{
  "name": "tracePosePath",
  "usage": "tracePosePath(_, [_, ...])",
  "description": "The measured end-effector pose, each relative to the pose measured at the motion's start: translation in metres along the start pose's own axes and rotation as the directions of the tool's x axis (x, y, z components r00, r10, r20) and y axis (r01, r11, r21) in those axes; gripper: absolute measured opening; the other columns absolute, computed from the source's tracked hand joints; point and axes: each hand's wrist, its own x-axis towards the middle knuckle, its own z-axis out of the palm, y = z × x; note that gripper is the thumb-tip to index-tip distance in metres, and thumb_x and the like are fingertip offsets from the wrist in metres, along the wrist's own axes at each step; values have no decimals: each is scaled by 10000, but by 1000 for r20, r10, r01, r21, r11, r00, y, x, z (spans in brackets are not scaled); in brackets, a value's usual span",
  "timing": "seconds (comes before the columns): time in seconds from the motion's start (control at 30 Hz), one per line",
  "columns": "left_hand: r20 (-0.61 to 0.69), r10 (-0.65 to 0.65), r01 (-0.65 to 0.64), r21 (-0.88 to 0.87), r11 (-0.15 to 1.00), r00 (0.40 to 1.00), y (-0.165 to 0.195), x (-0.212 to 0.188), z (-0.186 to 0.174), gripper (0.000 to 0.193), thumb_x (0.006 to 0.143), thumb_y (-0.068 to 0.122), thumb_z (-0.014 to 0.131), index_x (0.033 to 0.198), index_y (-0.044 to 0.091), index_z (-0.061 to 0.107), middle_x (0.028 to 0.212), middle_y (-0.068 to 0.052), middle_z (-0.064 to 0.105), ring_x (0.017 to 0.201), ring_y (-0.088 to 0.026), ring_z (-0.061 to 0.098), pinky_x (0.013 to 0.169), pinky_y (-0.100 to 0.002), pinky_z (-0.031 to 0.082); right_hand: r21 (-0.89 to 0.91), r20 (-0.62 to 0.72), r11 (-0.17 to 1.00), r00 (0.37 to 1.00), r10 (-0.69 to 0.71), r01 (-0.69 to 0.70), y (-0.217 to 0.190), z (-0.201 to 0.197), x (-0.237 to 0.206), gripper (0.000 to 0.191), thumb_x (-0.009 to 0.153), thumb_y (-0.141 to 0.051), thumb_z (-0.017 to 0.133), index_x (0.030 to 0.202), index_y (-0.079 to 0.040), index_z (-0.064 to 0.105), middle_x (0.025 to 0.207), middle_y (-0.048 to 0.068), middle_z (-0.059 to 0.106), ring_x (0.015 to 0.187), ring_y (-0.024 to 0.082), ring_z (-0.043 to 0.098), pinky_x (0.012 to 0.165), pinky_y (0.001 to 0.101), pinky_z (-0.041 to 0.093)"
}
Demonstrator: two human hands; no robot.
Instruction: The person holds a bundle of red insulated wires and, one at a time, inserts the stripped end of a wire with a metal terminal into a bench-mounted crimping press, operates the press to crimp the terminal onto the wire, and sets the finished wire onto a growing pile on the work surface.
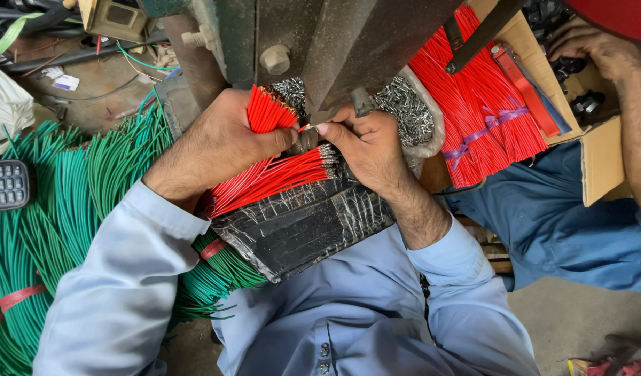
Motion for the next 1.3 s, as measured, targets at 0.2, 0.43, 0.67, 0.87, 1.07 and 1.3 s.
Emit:
tracePosePath(0.2, [2, 14, -14, -22, 1000, 1000, 1, 0, 1, 126, 883, 109, 716, 953, 5, 732, 755, -43, 699, 719, -88, 614, 667, -305, 533, -30, 14, 999, 1000, 25, -25, 4, -2, 2, 95, 1009, -79, 750, 979, 5, 717, 799, 18, 691, 780, 57, 623, 706, 235, 530])
tracePosePath(0.43, [6, -52, 52, -3, 999, 999, 3, 0, 1, 140, 873, 124, 724, 964, 18, 726, 772, -20, 712, 742, -95, 645, 690, -301, 547, 24, 43, 996, 995, -91, 90, -3, -1, 0, 49, 1016, -6, 711, 1060, 11, 725, 978, 58, 755, 907, 85, 690, 815, 248, 578])
tracePosePath(0.67, [76, -32, 39, -84, 996, 997, 2, 0, -4, 169, 930, 182, 743, 957, 17, 721, 803, -21, 716, 772, -96, 650, 720, -291, 555, 148, 208, 987, 978, 27, -59, -20, -37, -24, 126, 997, -18, 677, 1112, 12, 718, 1056, 81, 746, 957, 131, 725, 847, 278, 610])
tracePosePath(0.87, [40, 39, -36, -62, 997, 998, 1, -1, -2, 158, 928, 163, 735, 1018, 34, 741, 854, -1, 739, 821, -80, 660, 759, -276, 556, -438, 375, 883, 927, 7, 170, -41, -80, -45, 214, 906, -69, 720, 1115, -47, 759, 1146, 105, 694, 1060, 227, 681, 882, 337, 553])
tracePosePath(1.07, [27, 2, -2, 14, 1000, 1000, 5, -1, 0, 187, 901, 177, 755, 1023, 36, 740, 831, -9, 746, 789, -86, 670, 748, -280, 561, -483, 301, 854, 952, -45, 193, -30, -62, -44, 118, 906, -94, 751, 1011, -40, 747, 1034, 86, 653, 1005, 229, 668, 873, 359, 546])
tracePosePath(1.3, [44, 56, -57, 25, 998, 997, 5, 0, 1, 196, 899, 171, 767, 1027, 27, 732, 812, -20, 718, 776, -87, 635, 734, -282, 548, -441, 238, 883, 970, -57, 160, -31, -50, -35, 94, 931, -18, 688, 1025, -29, 681, 965, 77, 701, 946, 216, 712, 852, 338, 562])
